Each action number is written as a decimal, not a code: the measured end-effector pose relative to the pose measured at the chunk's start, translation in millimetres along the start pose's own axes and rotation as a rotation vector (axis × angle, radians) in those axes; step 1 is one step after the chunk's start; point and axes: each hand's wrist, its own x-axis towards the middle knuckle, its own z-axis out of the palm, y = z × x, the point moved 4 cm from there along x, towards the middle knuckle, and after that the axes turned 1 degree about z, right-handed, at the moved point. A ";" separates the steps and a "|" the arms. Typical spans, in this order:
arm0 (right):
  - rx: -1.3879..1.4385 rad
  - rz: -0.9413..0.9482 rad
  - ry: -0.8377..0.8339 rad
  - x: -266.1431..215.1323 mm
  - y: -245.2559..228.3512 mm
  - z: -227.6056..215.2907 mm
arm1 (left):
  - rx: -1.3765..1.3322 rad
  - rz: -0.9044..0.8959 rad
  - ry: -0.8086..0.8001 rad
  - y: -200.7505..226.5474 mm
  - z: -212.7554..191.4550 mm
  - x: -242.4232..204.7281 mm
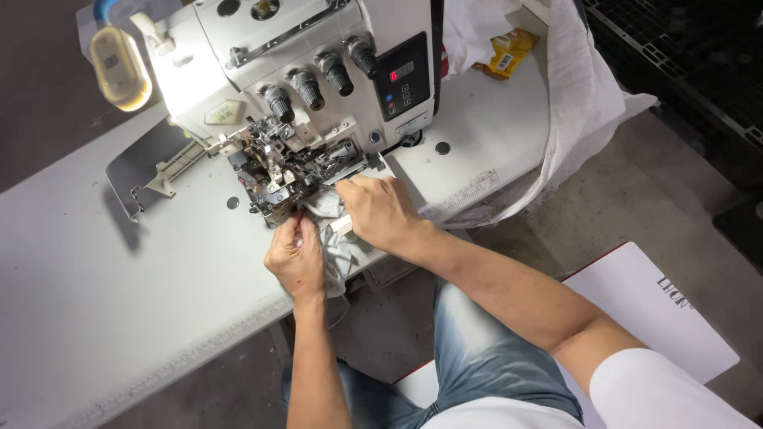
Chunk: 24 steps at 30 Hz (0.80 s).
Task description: The person cleans and clears debris from an industrial sewing machine using a small tool and a cloth. They remove a metal plate to reach internal components, wipe down the area, and use the tool to extract small pieces of fabric or thread.
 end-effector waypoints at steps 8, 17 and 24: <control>0.338 0.079 -0.107 16.8 -0.8 -19.4 | -0.071 -0.020 -0.070 26.3 -14.1 6.4; 0.142 0.020 -0.185 -6.0 -21.0 -55.1 | -0.035 -0.284 0.032 7.7 5.6 2.0; 0.082 -0.061 0.044 -0.8 -17.6 -32.4 | -0.136 -0.022 -0.007 13.1 -0.1 7.4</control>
